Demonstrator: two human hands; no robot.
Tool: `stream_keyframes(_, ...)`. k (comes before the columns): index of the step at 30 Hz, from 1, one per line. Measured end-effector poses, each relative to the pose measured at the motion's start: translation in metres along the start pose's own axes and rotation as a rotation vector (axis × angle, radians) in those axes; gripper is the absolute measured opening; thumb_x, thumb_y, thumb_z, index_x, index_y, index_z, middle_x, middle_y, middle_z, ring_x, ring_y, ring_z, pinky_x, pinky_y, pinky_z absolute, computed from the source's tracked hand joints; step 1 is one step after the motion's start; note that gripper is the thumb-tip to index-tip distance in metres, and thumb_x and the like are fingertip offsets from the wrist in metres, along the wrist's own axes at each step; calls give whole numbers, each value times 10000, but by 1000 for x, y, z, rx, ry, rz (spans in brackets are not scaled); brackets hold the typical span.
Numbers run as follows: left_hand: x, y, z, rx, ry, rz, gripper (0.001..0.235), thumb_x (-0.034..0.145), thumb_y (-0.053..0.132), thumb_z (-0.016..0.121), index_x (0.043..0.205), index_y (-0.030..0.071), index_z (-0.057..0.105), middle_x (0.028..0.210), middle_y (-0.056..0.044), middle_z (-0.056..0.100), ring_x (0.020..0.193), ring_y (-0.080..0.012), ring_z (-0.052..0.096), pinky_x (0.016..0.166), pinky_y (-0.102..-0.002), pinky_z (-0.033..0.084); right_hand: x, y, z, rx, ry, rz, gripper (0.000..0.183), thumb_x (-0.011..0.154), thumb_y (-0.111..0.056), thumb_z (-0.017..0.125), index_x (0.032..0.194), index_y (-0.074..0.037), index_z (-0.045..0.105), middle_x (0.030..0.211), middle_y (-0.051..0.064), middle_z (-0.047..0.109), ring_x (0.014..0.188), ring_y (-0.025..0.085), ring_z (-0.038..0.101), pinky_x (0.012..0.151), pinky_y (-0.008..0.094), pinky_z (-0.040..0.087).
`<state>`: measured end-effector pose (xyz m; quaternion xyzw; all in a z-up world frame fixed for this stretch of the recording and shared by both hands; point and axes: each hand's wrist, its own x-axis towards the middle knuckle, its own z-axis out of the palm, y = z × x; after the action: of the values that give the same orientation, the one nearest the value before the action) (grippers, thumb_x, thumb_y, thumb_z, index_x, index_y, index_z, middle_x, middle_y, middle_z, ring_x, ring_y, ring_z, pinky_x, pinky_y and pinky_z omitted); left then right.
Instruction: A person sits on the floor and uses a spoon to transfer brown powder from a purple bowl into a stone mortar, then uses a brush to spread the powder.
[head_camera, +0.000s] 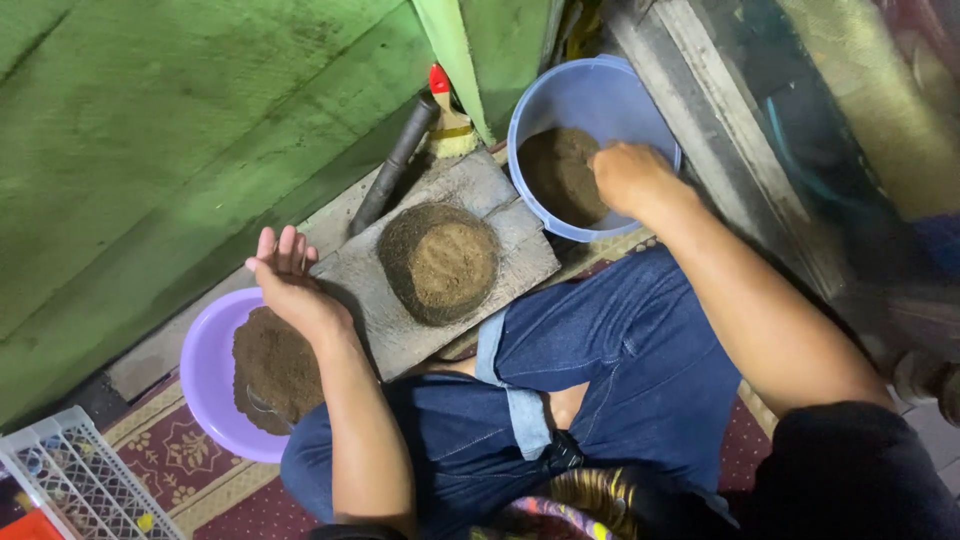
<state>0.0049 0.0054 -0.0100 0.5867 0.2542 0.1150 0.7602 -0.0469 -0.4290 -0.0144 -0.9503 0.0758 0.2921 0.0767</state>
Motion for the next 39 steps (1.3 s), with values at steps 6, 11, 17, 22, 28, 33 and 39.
stream_keyframes(6, -10, 12, 8, 8, 22, -12, 487, 1045, 457, 441, 1330, 123, 651, 1153, -87, 756, 1020, -163, 669, 868, -265, 553, -76, 15, -34, 180, 381, -96, 388, 966, -19, 498, 1279, -11, 727, 1011, 285, 726, 934, 492, 723, 848, 571, 568)
stream_keyframes(11, -20, 14, 0, 146, -30, 122, 405, 1047, 406, 525, 1346, 165, 656, 1195, -85, 759, 1079, -181, 644, 938, -318, 509, -142, 10, 4, 76, 561, -135, 394, 973, -65, 518, 1328, -76, 689, 1033, 196, 665, 919, 445, 715, 810, 533, 577)
stream_keyframes(17, -59, 50, -24, 233, -111, 379, 299, 1091, 263, 540, 1342, 159, 665, 1271, -126, 736, 1210, -242, 672, 1053, -387, 484, -176, -9, 14, -17, 668, -147, 447, 949, -13, 560, 1386, -27, 654, 1104, 205, 608, 823, 456, 716, 748, 548, 588)
stream_keyframes(22, -92, 92, -53, 204, -102, 474, 325, 1044, 239, 516, 1273, 61, 664, 1285, -84, 700, 1199, -207, 698, 1050, -338, 521, -159, -9, 23, -33, 693, -182, 564, 869, 25, 482, 1391, -67, 676, 1324, 268, 600, 777, 583, 649, 711, 652, 523)
stream_keyframes(28, -83, 109, -99, 368, -206, 428, 305, 1018, 237, 542, 1263, 111, 673, 1241, -78, 747, 1189, -172, 690, 1045, -311, 495, -147, 2, 34, -64, 581, -155, 475, 929, -67, 471, 1354, -106, 680, 1175, 263, 677, 912, 536, 682, 772, 618, 518)
stream_keyframes(33, -76, 132, -159, 477, -287, 470, 335, 1040, 245, 508, 1302, 89, 647, 1285, -107, 720, 1236, -195, 671, 1057, -313, 497, -115, 50, 48, 592, 882, -330, 376, 936, 37, 651, 1287, -55, 751, 1102, 135, 736, 953, 229, 669, 874, 361, 513)
stream_keyframes(39, -70, 97, -286, 647, 4, 465, 340, 1020, 247, 518, 1260, 76, 688, 1294, -89, 707, 1233, -242, 641, 1052, -378, 485, -172, -49, 8, 1275, 559, 71, 298, 921, -107, 478, 1167, -202, 617, 735, -35, 461, 533, 9, 356, 445, 175, 210)
